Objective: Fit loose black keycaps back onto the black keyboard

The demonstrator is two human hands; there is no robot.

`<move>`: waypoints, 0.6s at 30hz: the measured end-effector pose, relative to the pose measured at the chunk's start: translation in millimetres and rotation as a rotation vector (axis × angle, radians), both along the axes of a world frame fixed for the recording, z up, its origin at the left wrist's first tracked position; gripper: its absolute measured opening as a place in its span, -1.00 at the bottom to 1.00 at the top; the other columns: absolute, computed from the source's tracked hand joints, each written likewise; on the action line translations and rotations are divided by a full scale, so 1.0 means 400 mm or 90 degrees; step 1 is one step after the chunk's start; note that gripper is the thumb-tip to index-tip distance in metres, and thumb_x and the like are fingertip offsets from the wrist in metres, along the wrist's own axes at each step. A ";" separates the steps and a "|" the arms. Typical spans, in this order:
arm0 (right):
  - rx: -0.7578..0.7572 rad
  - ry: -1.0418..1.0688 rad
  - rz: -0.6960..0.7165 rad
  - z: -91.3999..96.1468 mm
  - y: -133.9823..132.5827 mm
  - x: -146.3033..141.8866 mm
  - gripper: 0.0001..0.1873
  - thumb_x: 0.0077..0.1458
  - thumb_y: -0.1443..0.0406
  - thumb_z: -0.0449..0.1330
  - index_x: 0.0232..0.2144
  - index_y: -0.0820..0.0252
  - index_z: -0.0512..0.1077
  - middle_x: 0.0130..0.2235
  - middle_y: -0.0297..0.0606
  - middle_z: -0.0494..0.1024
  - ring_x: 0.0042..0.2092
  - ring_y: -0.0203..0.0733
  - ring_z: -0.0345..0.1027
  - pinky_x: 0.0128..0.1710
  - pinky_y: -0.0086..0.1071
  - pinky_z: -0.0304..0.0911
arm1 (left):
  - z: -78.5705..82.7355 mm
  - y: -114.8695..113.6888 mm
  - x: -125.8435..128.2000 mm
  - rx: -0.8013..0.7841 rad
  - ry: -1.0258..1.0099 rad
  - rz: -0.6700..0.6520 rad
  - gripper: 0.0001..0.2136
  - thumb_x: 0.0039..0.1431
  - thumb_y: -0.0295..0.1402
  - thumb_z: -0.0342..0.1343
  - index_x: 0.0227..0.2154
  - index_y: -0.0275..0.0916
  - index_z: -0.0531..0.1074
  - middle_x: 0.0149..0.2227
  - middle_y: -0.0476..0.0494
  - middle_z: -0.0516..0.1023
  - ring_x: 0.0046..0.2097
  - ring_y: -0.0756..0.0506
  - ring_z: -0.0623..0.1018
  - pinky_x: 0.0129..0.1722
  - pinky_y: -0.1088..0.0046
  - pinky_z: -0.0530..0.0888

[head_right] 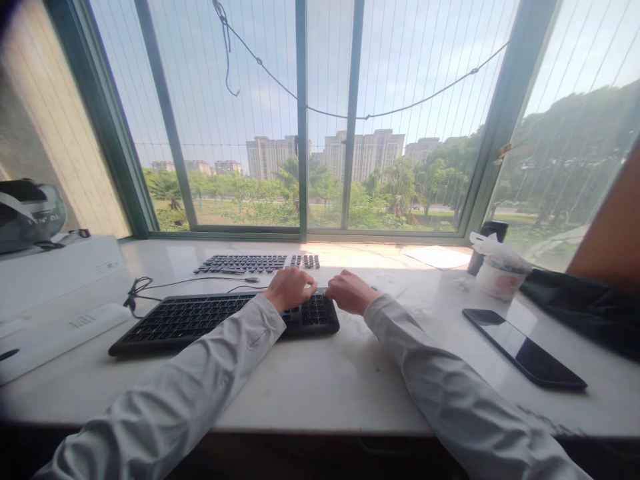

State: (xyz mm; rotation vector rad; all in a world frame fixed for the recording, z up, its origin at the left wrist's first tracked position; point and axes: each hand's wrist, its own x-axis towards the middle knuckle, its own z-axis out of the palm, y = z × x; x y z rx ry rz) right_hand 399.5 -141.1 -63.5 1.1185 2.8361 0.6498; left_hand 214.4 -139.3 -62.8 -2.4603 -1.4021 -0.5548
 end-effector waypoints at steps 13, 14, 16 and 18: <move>-0.010 0.019 -0.014 0.002 -0.026 -0.002 -0.72 0.08 0.46 0.00 -0.33 0.20 0.50 -0.33 -0.16 0.52 -0.23 -0.23 0.36 -0.18 -0.34 0.00 | 0.005 0.005 -0.017 -0.018 0.044 -0.084 -0.69 0.15 -0.19 -0.04 -0.32 -0.15 0.60 -0.39 -0.23 0.58 -0.32 -0.15 0.53 -0.26 0.36 0.37; -0.014 0.016 -0.020 0.004 -0.027 -0.004 -0.73 0.08 0.46 0.00 -0.32 0.20 0.50 -0.33 -0.15 0.52 -0.22 -0.23 0.36 -0.18 -0.35 0.01 | 0.005 0.006 -0.017 -0.017 0.046 -0.080 -0.69 0.15 -0.18 -0.04 -0.33 -0.15 0.60 -0.40 -0.24 0.58 -0.32 -0.15 0.53 -0.26 0.36 0.37; -0.021 0.014 -0.034 0.006 -0.027 -0.007 -0.73 0.08 0.45 0.02 -0.29 0.20 0.50 -0.31 -0.14 0.52 -0.21 -0.23 0.36 -0.16 -0.36 0.02 | 0.004 0.006 -0.016 -0.018 0.053 -0.075 -0.67 0.16 -0.17 -0.05 -0.34 -0.17 0.60 -0.42 -0.24 0.57 -0.32 -0.15 0.53 -0.26 0.36 0.37; -0.027 0.012 -0.044 0.006 -0.025 -0.007 -0.74 0.08 0.44 0.03 -0.29 0.20 0.51 -0.31 -0.13 0.52 -0.20 -0.22 0.37 -0.15 -0.37 0.04 | 0.002 0.006 -0.014 -0.014 0.061 -0.076 -0.65 0.17 -0.16 -0.07 -0.37 -0.19 0.60 -0.44 -0.25 0.56 -0.32 -0.15 0.53 -0.26 0.36 0.36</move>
